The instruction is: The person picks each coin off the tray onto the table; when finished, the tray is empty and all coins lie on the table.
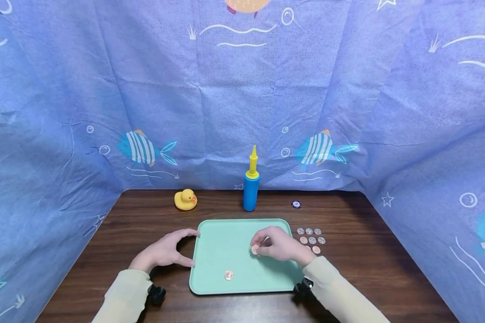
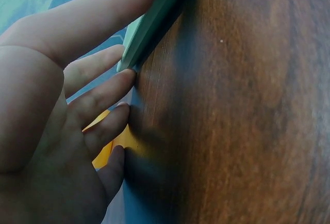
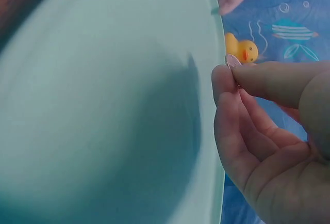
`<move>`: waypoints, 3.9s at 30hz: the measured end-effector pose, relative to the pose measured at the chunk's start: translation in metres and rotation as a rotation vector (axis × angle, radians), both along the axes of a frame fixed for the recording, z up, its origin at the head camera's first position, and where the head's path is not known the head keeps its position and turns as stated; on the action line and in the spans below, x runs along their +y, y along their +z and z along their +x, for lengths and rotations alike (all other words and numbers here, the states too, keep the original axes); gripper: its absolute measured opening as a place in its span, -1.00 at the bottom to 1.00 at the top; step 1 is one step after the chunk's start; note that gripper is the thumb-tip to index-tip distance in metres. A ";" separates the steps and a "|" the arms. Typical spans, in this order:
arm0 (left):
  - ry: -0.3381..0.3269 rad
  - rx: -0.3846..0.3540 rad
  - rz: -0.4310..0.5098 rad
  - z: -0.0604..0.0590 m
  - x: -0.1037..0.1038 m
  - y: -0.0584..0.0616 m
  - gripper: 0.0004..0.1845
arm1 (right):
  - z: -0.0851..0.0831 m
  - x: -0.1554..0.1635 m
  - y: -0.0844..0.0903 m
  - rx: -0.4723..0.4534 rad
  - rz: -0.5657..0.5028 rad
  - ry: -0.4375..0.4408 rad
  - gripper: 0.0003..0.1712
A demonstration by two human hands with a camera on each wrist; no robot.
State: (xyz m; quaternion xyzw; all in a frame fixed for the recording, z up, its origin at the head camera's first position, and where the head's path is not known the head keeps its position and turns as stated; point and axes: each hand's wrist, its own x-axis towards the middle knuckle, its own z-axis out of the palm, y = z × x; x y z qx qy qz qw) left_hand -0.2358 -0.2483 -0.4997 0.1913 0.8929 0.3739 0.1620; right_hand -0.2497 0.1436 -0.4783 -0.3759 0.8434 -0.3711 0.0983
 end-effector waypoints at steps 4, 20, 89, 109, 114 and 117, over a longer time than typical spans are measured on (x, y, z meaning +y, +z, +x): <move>0.002 0.002 -0.004 0.001 0.000 0.001 -0.09 | 0.001 0.009 0.002 -0.011 -0.014 -0.015 -0.91; -0.009 0.021 -0.003 0.001 -0.001 0.001 -0.09 | 0.004 0.070 0.003 -0.056 -0.054 -0.146 -0.86; -0.029 0.041 0.001 0.002 0.000 0.002 -0.10 | 0.022 0.184 -0.027 0.130 0.189 -0.564 -0.87; -0.035 0.047 0.004 0.000 -0.001 0.001 -0.09 | 0.020 0.183 -0.025 0.135 0.198 -0.578 -0.91; -0.029 0.048 -0.001 0.000 -0.001 0.001 -0.08 | 0.018 0.182 -0.019 0.169 0.209 -0.589 -0.96; -0.025 0.046 -0.004 0.000 -0.001 0.002 -0.08 | 0.016 0.177 -0.014 0.210 0.200 -0.594 -0.96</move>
